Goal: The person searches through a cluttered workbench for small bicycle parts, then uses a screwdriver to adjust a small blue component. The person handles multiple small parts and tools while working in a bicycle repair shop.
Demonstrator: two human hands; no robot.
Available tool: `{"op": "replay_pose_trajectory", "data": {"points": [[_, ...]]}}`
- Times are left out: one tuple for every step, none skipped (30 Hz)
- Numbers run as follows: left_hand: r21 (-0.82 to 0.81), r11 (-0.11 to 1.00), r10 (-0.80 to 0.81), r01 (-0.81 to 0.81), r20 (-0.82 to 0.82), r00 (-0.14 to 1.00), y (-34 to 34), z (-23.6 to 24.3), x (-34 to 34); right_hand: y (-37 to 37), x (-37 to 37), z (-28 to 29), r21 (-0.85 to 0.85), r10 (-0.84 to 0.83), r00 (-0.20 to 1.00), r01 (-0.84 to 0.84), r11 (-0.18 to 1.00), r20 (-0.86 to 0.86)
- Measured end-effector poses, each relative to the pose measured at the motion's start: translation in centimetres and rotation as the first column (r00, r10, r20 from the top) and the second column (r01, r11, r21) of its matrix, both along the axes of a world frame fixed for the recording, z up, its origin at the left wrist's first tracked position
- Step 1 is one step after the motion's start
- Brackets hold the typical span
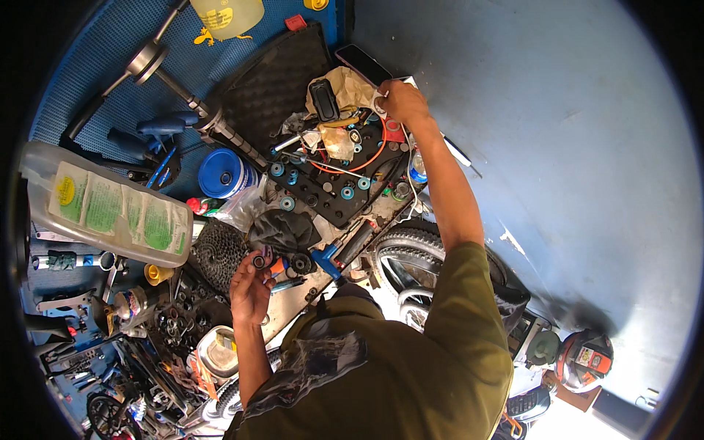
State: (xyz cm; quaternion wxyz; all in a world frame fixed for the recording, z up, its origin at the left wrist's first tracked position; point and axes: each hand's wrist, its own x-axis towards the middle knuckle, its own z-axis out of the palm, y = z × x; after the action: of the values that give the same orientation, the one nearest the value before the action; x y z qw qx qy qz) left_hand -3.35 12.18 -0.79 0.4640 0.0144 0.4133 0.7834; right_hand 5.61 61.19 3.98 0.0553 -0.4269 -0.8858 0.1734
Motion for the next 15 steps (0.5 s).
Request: {"op": "replay_pose_trajectory", "data": {"points": [[-0.003,1.000,0.000,0.000,0.001,1.000,0.0,0.1,0.0,0.4,0.0,-0.3,-0.016,0.020,0.999,-0.021,1.000,-0.049],[-0.002,1.000,0.005,-0.005,-0.005,1.000,0.1,0.2,0.1,1.2,-0.1,-0.8,-0.030,0.039,0.994,-0.042,0.999,-0.099],[-0.003,1.000,0.009,-0.009,-0.012,1.000,0.3,0.3,0.1,1.7,-0.2,-1.2,-0.045,0.056,0.987,-0.064,0.997,-0.149],[-0.004,1.000,0.013,-0.013,-0.019,1.000,0.4,0.4,0.1,2.3,-0.2,-1.6,-0.144,0.081,0.972,-0.115,0.983,-0.222],[0.002,1.000,0.007,-0.007,-0.018,1.000,0.4,0.5,0.1,2.8,-0.2,-1.9,-0.236,0.098,0.950,-0.172,0.956,-0.296],[0.007,1.000,0.007,-0.007,-0.015,1.000,0.3,0.5,0.0,2.6,-0.5,-1.7,-0.322,0.110,0.923,-0.238,0.916,-0.370],[0.012,1.000,0.006,-0.006,-0.013,1.000,0.3,0.5,0.0,2.4,-0.8,-1.6,-0.321,0.114,0.907,-0.258,0.911,-0.406],[0.012,1.000,0.007,-0.007,-0.014,1.000,0.1,0.5,0.0,2.1,-1.1,-1.5,-0.320,0.118,0.890,-0.278,0.906,-0.441],[0.015,1.000,0.005,-0.004,-0.014,1.000,0.1,0.4,-0.1,1.7,-1.5,-1.1,-0.317,0.118,0.872,-0.295,0.901,-0.475],[0.016,1.000,0.002,-0.002,-0.015,1.000,0.0,0.4,0.0,1.4,-2.1,-0.9,-0.335,0.095,0.868,-0.286,0.898,-0.487],[0.016,1.000,0.003,-0.003,-0.017,1.000,0.0,0.4,0.0,1.0,-2.9,-0.6,-0.353,0.072,0.864,-0.278,0.893,-0.498],[0.017,1.000,0.002,-0.002,-0.018,1.000,0.0,0.5,0.0,0.7,-3.5,-0.4,-0.371,0.047,0.860,-0.268,0.889,-0.509],[0.019,1.000,-0.003,0.004,-0.020,1.000,0.1,0.5,0.0,0.7,-4.0,-0.8,-0.401,0.030,0.802,-0.330,0.855,-0.596],[0.022,1.000,-0.010,0.011,-0.020,1.000,0.2,0.6,0.0,0.5,-4.5,-1.2,-0.421,0.007,0.737,-0.395,0.817,-0.676],[0.021,1.000,-0.005,0.005,-0.020,1.000,0.2,0.7,0.1,-0.3,-5.4,-1.1,-0.435,-0.017,0.664,-0.469,0.769,-0.747]]}}
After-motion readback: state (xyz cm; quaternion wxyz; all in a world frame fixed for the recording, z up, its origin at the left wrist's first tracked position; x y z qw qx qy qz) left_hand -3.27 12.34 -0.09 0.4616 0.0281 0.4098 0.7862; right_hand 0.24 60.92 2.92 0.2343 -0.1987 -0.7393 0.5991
